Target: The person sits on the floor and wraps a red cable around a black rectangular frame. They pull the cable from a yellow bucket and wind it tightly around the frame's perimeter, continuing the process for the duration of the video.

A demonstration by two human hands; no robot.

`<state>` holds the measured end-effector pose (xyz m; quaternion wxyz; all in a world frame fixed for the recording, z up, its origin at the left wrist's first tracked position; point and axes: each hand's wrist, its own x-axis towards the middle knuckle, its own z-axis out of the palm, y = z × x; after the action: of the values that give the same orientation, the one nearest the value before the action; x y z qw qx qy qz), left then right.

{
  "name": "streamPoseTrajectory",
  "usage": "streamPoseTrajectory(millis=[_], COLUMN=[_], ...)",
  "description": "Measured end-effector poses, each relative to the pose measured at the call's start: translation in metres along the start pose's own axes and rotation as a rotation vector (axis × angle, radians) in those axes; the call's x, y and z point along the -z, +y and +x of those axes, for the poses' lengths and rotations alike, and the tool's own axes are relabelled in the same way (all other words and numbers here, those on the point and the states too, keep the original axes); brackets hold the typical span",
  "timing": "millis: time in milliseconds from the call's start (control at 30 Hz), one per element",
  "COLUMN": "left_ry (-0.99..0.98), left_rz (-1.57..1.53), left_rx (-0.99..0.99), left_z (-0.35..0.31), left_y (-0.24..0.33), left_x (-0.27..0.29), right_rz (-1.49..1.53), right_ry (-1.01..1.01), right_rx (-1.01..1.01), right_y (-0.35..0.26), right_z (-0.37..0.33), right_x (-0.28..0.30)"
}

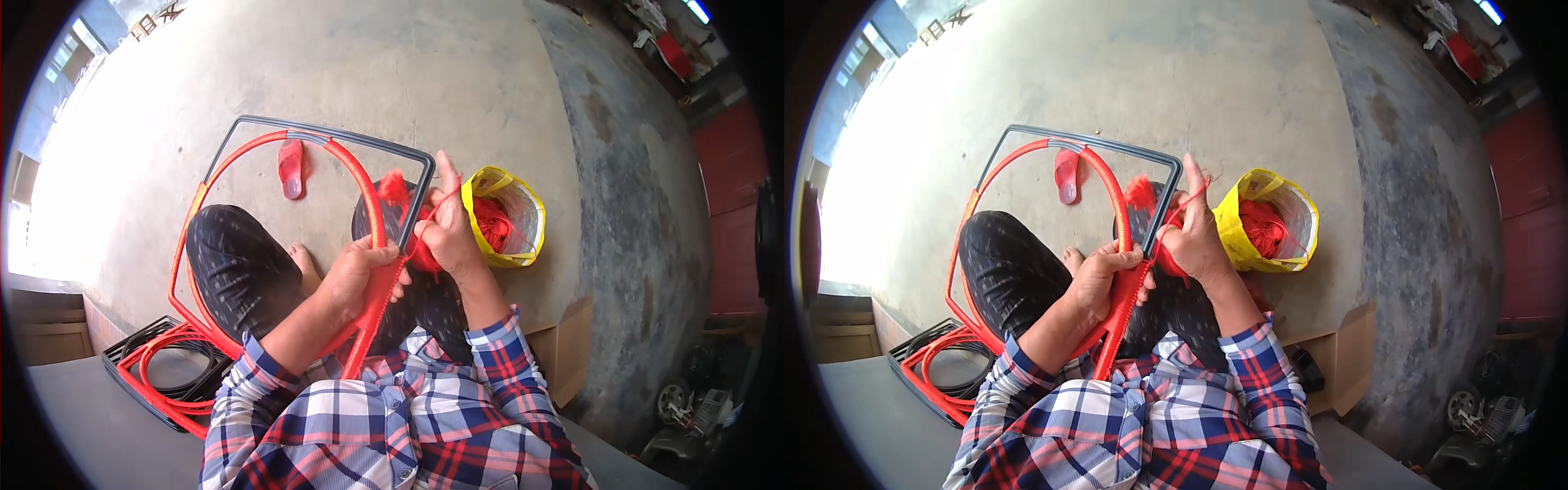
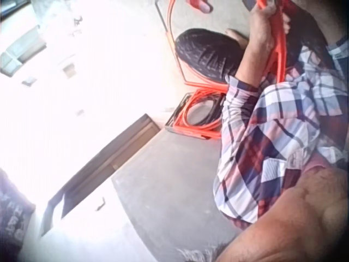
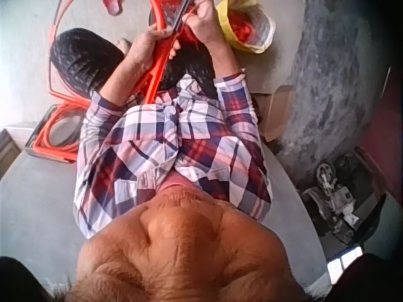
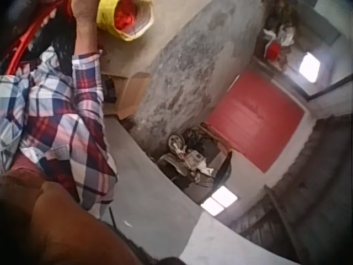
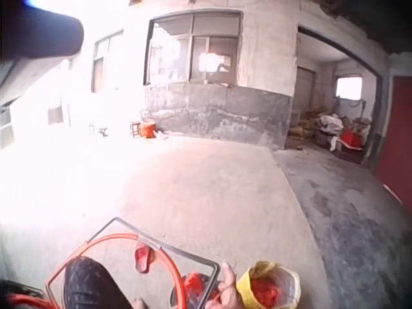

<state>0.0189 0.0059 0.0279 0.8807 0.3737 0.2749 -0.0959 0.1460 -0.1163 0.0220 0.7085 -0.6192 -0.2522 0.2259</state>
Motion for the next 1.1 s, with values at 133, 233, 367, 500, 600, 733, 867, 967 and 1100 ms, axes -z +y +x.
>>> streamPoseTrajectory(millis=[133, 233, 367, 500, 600, 733, 867, 967, 1100], left_ry=[-0.004, -0.013, 0.004, -0.007, 0.008, 0.019, 0.013, 0.013, 0.042], left_rz=[-0.008, -0.016, -0.002, -0.035, -0.033, -0.041, -0.039, -0.023, -0.017], left_rx=[0.001, 0.011, -0.005, -0.001, -0.008, -0.002, 0.000, -0.004, -0.007], left_z=[0.007, 0.004, 0.005, 0.010, 0.009, 0.010, 0.012, 0.012, 0.009], left_y=[-0.005, -0.004, -0.003, -0.004, -0.002, 0.000, -0.002, -0.001, 0.000], left_x=[0.001, 0.001, 0.004, 0.013, 0.016, 0.016, 0.017, 0.015, 0.011], right_rz=[0.271, 0.230, 0.038, -0.618, -0.086, 0.565, 0.675, 0.509, 0.017], right_ry=[0.083, 0.102, 0.209, -0.281, -0.032, 0.575, 0.570, 0.412, 0.024], right_rx=[0.044, -0.062, 0.062, -0.133, -0.267, -0.039, -0.041, -0.146, -0.322], right_y=[0.016, 0.007, -0.013, -0.023, -0.015, 0.010, 0.022, 0.039, 0.023], right_z=[0.014, 0.011, -0.017, -0.065, -0.103, -0.154, -0.162, -0.121, -0.085], right_x=[-0.013, -0.007, 0.020, 0.086, 0.123, 0.209, 0.231, 0.153, 0.036])
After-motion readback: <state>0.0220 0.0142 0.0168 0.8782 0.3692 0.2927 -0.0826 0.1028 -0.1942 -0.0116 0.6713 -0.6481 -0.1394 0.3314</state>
